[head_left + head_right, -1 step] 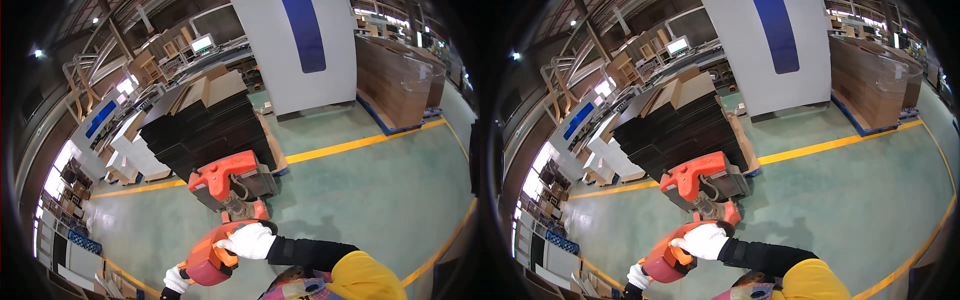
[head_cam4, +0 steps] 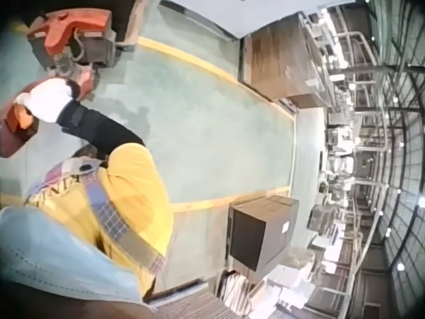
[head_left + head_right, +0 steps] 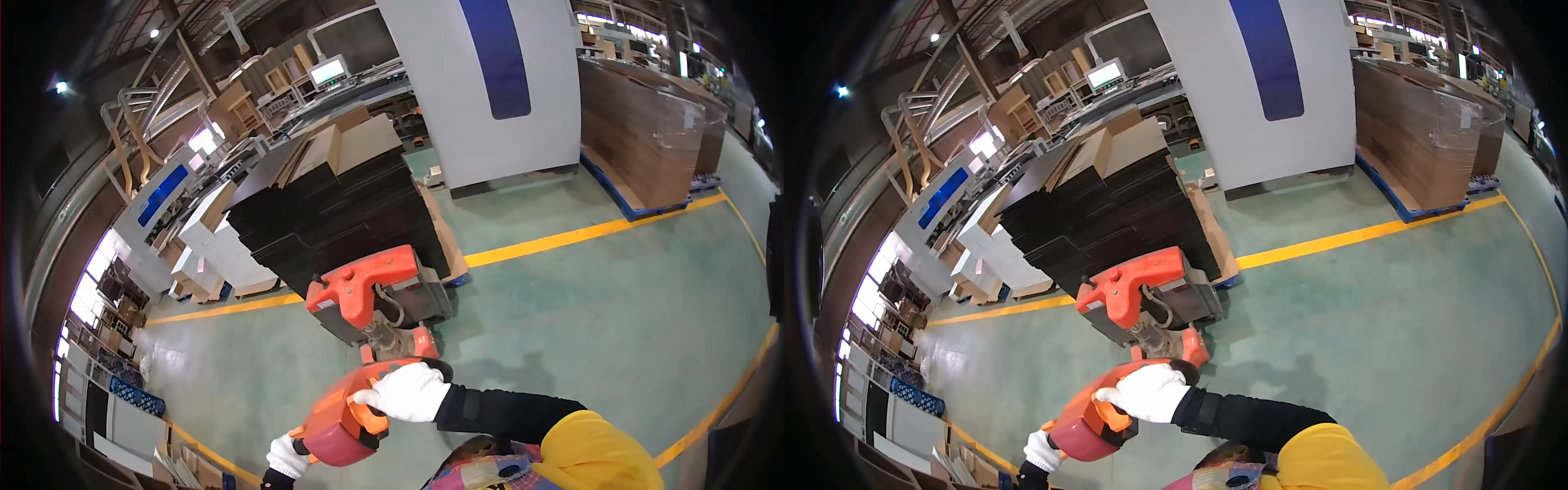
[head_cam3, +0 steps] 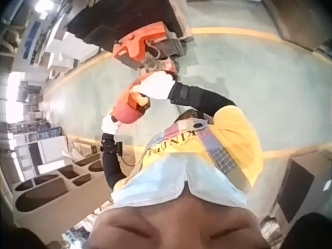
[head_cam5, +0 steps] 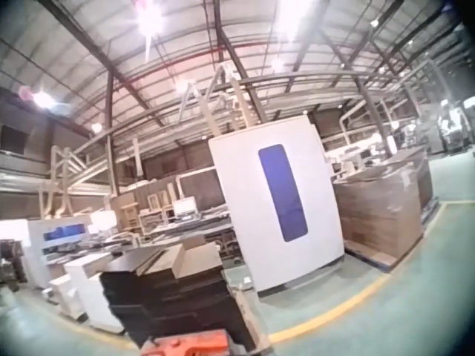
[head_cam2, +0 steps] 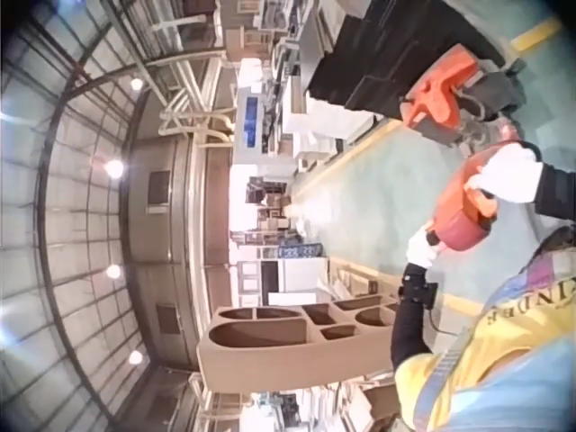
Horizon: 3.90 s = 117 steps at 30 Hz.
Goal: Operating a motorized pallet jack to navigate through a furniture manufacturing warehouse.
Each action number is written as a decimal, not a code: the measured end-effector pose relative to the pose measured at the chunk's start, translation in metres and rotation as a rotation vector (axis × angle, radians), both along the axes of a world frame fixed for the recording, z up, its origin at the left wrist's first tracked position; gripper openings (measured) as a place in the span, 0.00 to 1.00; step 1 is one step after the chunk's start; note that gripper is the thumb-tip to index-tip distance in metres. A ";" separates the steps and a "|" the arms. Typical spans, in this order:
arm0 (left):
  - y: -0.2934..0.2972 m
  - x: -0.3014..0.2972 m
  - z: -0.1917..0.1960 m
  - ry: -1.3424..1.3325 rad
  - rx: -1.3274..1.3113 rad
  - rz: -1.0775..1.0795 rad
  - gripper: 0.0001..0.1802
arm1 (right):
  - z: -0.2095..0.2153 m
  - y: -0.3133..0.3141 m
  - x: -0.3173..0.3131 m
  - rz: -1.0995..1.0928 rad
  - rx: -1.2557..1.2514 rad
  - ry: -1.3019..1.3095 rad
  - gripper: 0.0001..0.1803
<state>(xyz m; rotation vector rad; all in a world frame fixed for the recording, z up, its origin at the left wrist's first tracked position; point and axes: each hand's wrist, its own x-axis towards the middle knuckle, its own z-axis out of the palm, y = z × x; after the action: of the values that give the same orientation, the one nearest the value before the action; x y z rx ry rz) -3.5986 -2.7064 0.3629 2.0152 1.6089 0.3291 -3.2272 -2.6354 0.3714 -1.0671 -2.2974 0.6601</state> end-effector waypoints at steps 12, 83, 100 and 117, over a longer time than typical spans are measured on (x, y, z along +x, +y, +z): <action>0.005 -0.023 -0.005 0.062 0.034 0.127 0.38 | 0.002 -0.009 -0.018 -0.063 -0.006 -0.051 0.38; 0.091 0.201 -0.035 0.427 0.209 0.742 0.17 | -0.047 0.198 0.105 0.214 0.548 -0.210 0.14; 0.123 0.107 -0.037 0.440 0.300 0.595 0.20 | -0.040 0.208 0.036 0.155 0.475 -0.219 0.12; 0.155 -0.002 -0.002 0.372 0.169 0.390 0.19 | -0.034 0.201 -0.071 0.007 0.509 -0.284 0.07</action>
<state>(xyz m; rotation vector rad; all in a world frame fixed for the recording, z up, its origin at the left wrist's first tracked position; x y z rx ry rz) -3.6010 -2.5519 0.3605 1.9573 2.2839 0.2451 -3.2985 -2.4342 0.3376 -0.9465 -2.5087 -0.0924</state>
